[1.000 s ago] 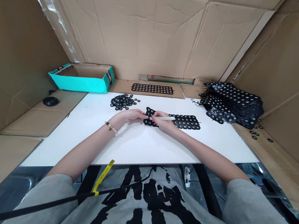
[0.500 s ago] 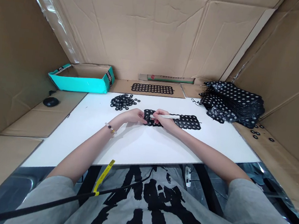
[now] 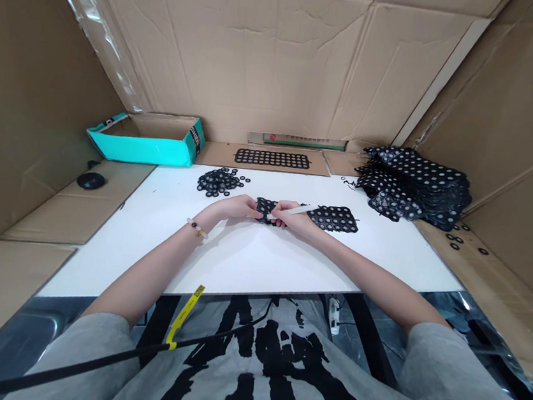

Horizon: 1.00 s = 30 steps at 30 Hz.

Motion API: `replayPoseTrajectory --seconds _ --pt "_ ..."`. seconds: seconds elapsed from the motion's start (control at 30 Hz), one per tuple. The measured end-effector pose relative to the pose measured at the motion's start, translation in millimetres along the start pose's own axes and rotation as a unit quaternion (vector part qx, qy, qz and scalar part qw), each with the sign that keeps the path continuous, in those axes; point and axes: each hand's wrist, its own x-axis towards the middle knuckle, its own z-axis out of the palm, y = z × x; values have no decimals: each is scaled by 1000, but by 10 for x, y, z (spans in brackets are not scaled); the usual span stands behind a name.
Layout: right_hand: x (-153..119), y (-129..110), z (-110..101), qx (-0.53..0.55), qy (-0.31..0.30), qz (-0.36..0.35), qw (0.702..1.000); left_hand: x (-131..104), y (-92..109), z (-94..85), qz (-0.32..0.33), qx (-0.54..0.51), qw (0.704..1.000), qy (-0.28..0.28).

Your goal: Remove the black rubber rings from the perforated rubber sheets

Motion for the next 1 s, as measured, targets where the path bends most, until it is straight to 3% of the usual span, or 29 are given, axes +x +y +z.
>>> replayPoseTrajectory --seconds 0.3,0.7,0.8,0.9,1.0 --pt "-101 -94 54 -164 55 -64 983 -28 59 0 -37 -83 996 -17" --pt "-97 -61 157 -254 104 -95 957 2 21 -35 -35 -79 995 -54" --pt "-56 -61 108 -199 77 -79 974 -6 18 -46 -22 -68 996 -59" --pt "11 -54 -37 -31 20 7 999 2 -14 -60 5 -25 999 -40" --pt "69 -42 -188 109 78 62 989 26 -51 -48 47 11 999 -14"
